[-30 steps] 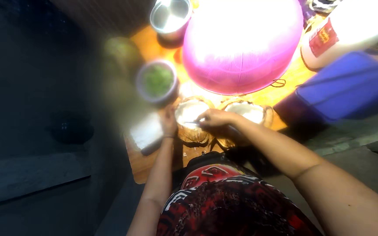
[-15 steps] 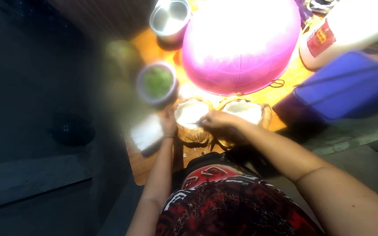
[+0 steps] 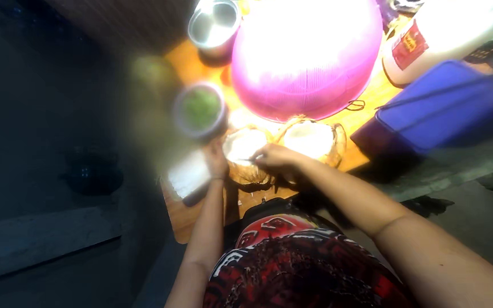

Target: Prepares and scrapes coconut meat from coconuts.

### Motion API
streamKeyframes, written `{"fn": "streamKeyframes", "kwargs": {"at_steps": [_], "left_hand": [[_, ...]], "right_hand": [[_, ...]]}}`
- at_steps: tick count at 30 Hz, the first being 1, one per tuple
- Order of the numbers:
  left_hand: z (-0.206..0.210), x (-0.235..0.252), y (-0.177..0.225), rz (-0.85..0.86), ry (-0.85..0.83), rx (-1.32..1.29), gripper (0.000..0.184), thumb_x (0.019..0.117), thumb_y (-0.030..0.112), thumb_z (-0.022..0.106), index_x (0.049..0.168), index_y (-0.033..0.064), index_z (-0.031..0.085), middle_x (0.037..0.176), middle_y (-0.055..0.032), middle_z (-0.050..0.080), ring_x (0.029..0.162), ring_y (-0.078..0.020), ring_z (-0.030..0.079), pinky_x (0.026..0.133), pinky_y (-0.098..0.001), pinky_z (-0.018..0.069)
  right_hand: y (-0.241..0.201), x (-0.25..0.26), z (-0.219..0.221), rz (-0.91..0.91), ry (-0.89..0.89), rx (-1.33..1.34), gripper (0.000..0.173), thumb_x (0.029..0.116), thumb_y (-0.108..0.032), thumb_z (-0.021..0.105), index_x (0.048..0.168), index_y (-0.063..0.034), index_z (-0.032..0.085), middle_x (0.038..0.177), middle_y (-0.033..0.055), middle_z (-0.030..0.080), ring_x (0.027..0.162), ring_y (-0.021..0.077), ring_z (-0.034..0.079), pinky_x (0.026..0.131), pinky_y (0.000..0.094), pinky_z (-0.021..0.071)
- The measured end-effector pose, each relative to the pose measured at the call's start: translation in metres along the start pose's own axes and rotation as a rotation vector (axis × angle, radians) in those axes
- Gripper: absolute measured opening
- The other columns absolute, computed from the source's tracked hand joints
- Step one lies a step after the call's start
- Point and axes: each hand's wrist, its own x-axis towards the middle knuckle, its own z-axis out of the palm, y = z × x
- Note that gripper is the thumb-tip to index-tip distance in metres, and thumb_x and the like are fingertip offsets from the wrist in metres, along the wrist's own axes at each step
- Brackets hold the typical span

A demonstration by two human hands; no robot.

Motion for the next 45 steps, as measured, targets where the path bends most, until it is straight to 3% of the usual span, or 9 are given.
{"fn": "streamKeyframes", "kwargs": {"at_steps": [5,12,17,25,28,30,34,38,45], "left_hand": [[0.001,-0.001,0.002,-0.008,0.002,-0.038,0.035,0.1092,0.026,0.05,0.131,0.0026,0.063,0.116,-0.0134,0.07,0.104,-0.0142,0.067,0.096,-0.034,0.0523],[-0.001,-0.007,0.001,-0.03,0.03,0.019,0.036,0.1096,0.027,0.049,0.132,0.0029,0.064,0.118,-0.0147,0.07,0.107,-0.0175,0.067,0.098,-0.0367,0.0515],[-0.001,-0.011,0.004,-0.023,0.028,0.007,0.036,0.1096,0.027,0.048,0.131,0.0023,0.064,0.119,-0.0151,0.069,0.107,-0.017,0.066,0.099,-0.0354,0.0505],[0.0,-0.01,0.01,-0.118,0.019,0.062,0.038,0.1101,0.027,0.047,0.136,0.0006,0.057,0.124,-0.0199,0.067,0.115,-0.0256,0.064,0.103,-0.0435,0.0481],[-0.002,-0.015,0.018,-0.176,-0.004,0.051,0.04,0.1106,0.029,0.046,0.138,-0.0007,0.052,0.125,-0.0211,0.064,0.115,-0.0256,0.063,0.103,-0.0431,0.0479],[-0.004,-0.02,0.024,-0.196,-0.01,0.084,0.038,0.11,0.025,0.046,0.135,-0.0027,0.05,0.118,-0.0218,0.064,0.108,-0.0269,0.063,0.097,-0.0438,0.0497],[-0.005,-0.029,0.031,-0.248,-0.023,0.082,0.039,0.1107,0.028,0.045,0.135,-0.0019,0.048,0.115,-0.0221,0.064,0.102,-0.0275,0.064,0.093,-0.0462,0.0511],[-0.005,-0.026,0.025,-0.19,0.003,0.074,0.039,0.1105,0.029,0.046,0.134,-0.0024,0.049,0.114,-0.0216,0.065,0.103,-0.0268,0.065,0.094,-0.0451,0.0515],[-0.005,-0.022,0.026,-0.182,0.005,0.097,0.038,0.11,0.026,0.047,0.135,-0.0034,0.05,0.118,-0.0222,0.065,0.108,-0.0288,0.065,0.097,-0.0464,0.0505]], "right_hand": [[-0.021,0.01,0.007,0.049,0.207,0.142,0.028,0.1069,-0.021,0.055,0.128,-0.0104,0.071,0.111,0.018,0.073,0.097,0.0315,0.07,0.091,0.0555,0.0541],[-0.012,0.001,-0.011,-0.022,-0.065,-0.117,0.026,0.1041,-0.019,0.06,0.124,-0.0115,0.074,0.114,0.0171,0.073,0.108,0.0342,0.069,0.097,0.0608,0.0509],[-0.034,0.005,-0.002,0.085,0.116,0.052,0.03,0.1076,-0.021,0.054,0.131,-0.0111,0.07,0.122,0.0203,0.07,0.113,0.0365,0.067,0.099,0.0601,0.0497],[-0.016,-0.01,-0.008,0.082,-0.026,-0.023,0.028,0.1054,-0.019,0.057,0.128,-0.013,0.073,0.118,0.0184,0.072,0.111,0.0341,0.068,0.099,0.0613,0.0499],[-0.017,-0.015,0.002,0.291,0.14,0.265,0.034,0.107,-0.019,0.051,0.138,-0.0145,0.065,0.081,0.0112,0.068,0.06,0.0182,0.062,0.058,0.0377,0.0549],[-0.029,-0.018,0.008,0.405,0.168,0.466,0.04,0.1105,-0.019,0.044,0.15,-0.0162,0.053,0.074,0.0106,0.063,0.051,0.0161,0.058,0.051,0.0325,0.0531],[-0.051,-0.007,0.031,0.444,0.247,0.447,0.039,0.1114,-0.019,0.041,0.148,-0.0114,0.051,0.083,0.0148,0.065,0.061,0.0222,0.063,0.06,0.0394,0.0562],[-0.067,-0.004,0.039,0.348,0.103,0.115,0.038,0.1076,-0.014,0.044,0.142,-0.0063,0.057,0.126,0.0259,0.066,0.118,0.0428,0.064,0.098,0.0633,0.0498],[-0.054,-0.005,0.004,0.271,0.091,0.078,0.031,0.1064,-0.015,0.052,0.131,-0.005,0.068,0.127,0.0242,0.067,0.121,0.0403,0.063,0.102,0.0613,0.0475]]}}
